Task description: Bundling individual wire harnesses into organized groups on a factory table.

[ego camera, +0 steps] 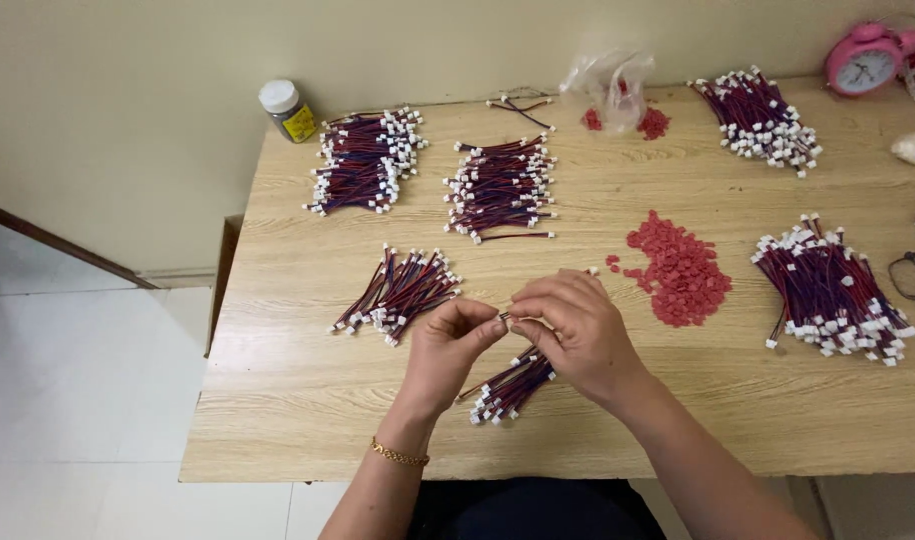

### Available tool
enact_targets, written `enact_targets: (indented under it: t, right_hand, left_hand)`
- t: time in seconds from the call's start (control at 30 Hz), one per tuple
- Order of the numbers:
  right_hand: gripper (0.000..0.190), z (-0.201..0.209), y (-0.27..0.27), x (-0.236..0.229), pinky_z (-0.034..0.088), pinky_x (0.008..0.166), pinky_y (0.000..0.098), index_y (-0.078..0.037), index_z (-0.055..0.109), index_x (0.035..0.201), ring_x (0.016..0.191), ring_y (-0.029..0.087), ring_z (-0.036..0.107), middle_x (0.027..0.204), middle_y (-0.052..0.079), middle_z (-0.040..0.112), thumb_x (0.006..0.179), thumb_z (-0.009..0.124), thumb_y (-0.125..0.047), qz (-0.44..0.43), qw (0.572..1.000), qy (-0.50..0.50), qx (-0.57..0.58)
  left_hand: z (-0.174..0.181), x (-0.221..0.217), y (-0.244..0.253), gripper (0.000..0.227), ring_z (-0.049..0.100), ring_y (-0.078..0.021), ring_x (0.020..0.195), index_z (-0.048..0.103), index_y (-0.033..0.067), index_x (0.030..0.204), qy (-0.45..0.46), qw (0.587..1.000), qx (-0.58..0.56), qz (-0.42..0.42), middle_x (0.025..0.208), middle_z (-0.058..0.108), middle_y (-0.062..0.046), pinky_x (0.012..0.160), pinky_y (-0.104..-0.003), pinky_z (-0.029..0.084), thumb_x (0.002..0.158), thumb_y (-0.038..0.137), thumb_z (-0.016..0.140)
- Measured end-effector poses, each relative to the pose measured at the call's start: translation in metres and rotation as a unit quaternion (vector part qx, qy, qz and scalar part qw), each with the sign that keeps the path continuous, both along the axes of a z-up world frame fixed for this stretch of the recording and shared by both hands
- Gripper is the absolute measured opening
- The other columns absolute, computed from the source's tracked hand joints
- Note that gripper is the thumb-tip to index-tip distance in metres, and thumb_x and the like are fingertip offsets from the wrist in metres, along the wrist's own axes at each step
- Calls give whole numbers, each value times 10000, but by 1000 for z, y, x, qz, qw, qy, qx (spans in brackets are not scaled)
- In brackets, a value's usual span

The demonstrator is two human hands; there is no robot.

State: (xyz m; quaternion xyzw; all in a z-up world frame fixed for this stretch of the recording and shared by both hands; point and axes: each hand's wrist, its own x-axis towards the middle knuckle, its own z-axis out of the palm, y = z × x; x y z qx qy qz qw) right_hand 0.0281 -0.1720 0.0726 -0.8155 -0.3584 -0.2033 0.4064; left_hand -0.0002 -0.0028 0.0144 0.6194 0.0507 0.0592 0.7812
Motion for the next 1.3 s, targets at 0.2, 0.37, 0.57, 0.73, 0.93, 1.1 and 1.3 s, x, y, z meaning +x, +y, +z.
enact_targets:
  t: [0.2, 0.37, 0.57, 0.73, 0.93, 1.1, 1.3]
  right_hand:
    - [89, -2, 2, -4, 492, 801, 384, -182, 744, 907, 822, 240, 663, 857, 23, 685, 820, 753, -198, 9, 996, 89, 26]
    - [82, 10, 9, -12, 511, 679, 335, -128, 741, 896, 701, 229, 640, 815, 65, 667, 815, 752, -124, 11, 989, 129, 64]
    - [81, 7, 9, -13, 495, 612, 338, -121, 747, 895, 649, 227, 616, 803, 81, 653, 814, 748, -117, 9, 986, 151, 72]
    - [102, 7, 7, -14, 507, 619, 309, -114, 758, 922, 664, 207, 622, 796, 74, 657, 824, 734, -99, 16, 984, 160, 70]
    - [80, 5, 4, -13, 507, 623, 345, -110, 760, 894, 665, 248, 631, 765, 94, 639, 823, 726, -90, 25, 982, 173, 71]
    - [95, 2, 5, -12, 491, 631, 275, -105, 783, 880, 651, 136, 588, 750, 52, 665, 789, 766, -81, 43, 970, 216, 107]
    - [92, -11, 8, -10, 498, 655, 311, -81, 776, 882, 685, 158, 602, 753, 84, 664, 790, 765, -75, 53, 956, 255, 138]
  left_hand:
    - [-18, -2, -3, 157, 657, -140, 723, 703, -9, 943, 7, 993, -119, -22, 796, 710, -115, 689, -266, 556, 798, 10, 760]
    - [-20, -4, -5, 156, 657, -157, 689, 684, -11, 956, 5, 987, -160, -18, 774, 697, -130, 659, -254, 541, 815, 9, 746]
    - [-24, -4, -3, 204, 665, -172, 699, 630, -4, 997, -1, 983, -181, -23, 760, 672, -120, 668, -253, 532, 821, -8, 733]
    - [-21, -4, -1, 248, 673, -170, 697, 614, -1, 1022, -2, 983, -183, -32, 745, 673, -120, 681, -258, 534, 810, -9, 742]
    - [-14, -4, 1, 279, 659, -136, 691, 613, 8, 1039, -7, 992, -113, -64, 733, 673, -98, 687, -247, 534, 800, 12, 758]
    - [-11, -7, -1, 300, 661, -158, 675, 606, -1, 1064, 0, 987, -147, -69, 714, 659, -101, 675, -257, 533, 799, -21, 745]
    - [-19, -10, -2, 323, 664, -185, 697, 580, -3, 1096, 10, 972, -225, -60, 718, 643, -113, 687, -258, 521, 808, -58, 715]
